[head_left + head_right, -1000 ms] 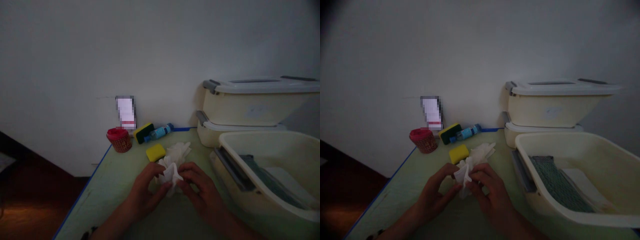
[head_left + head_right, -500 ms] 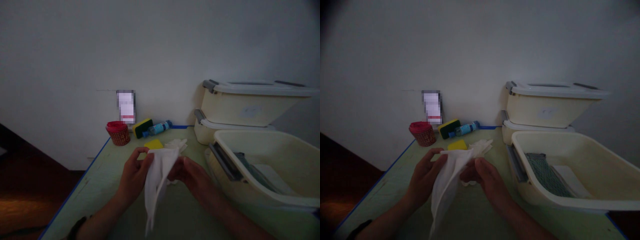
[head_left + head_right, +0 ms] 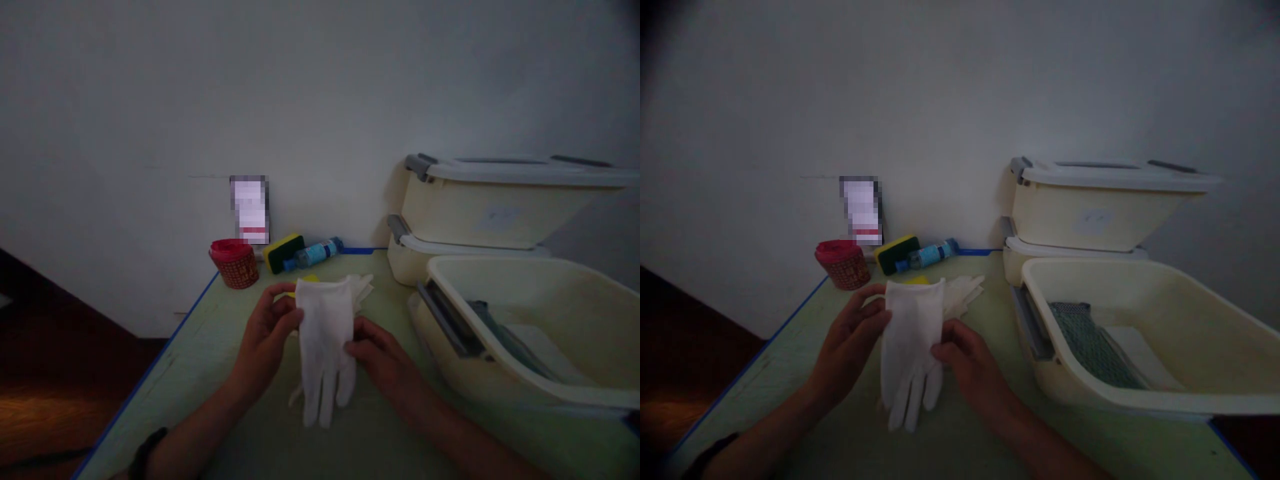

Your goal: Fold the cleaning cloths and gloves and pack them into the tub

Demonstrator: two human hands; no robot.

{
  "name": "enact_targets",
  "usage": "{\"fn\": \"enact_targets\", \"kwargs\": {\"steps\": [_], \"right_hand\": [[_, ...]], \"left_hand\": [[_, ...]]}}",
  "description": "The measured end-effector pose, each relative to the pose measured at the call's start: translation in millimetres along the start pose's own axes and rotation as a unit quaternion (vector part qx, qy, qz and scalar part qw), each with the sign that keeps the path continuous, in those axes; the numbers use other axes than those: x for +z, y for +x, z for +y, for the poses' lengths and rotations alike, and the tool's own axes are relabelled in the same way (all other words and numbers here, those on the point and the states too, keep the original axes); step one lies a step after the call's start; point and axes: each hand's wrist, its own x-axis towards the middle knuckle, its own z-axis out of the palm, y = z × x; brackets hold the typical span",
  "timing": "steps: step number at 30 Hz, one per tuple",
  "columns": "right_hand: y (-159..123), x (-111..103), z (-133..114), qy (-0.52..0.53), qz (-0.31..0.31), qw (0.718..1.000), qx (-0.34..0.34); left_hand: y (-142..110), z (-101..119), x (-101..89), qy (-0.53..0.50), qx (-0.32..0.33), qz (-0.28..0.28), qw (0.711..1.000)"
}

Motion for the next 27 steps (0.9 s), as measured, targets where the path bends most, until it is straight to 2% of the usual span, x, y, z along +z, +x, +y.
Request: {"fn": "enact_targets", "kwargs": {"steps": [4,9,12,17,22,27], "right_hand": [[-3,-1,-2,0.064,0.001,0.998,0.005],[-3,-1,-4,0.076,0.044,0.996,0.014],[0,-3,-3,0.101,0.033,0.994,0.011],[-2,-1,-7,0.109,-0.048,0.992,0.029],[-7,3,-12,0.134,-0.036,0.989,0.048],[-5,1,-12,0.143,-0.03,0.988,0.049]], "left_hand": [[4,3,-0.4,-0.059,-0.067,0.018,0.996],[7,-4,-0.6,-0.065,-0.195,-0.052,0.977],[7,-7,-1.6,-0.076,-0.179,-0.073,0.978],[5,-1,-1.8,-0.041,-0.126,-0.036,0.991],[3,4,0.6,0.04,-0.115,-0.013,0.993],[0,5,3.1,0.044,-0.105,0.011,0.993]]}}
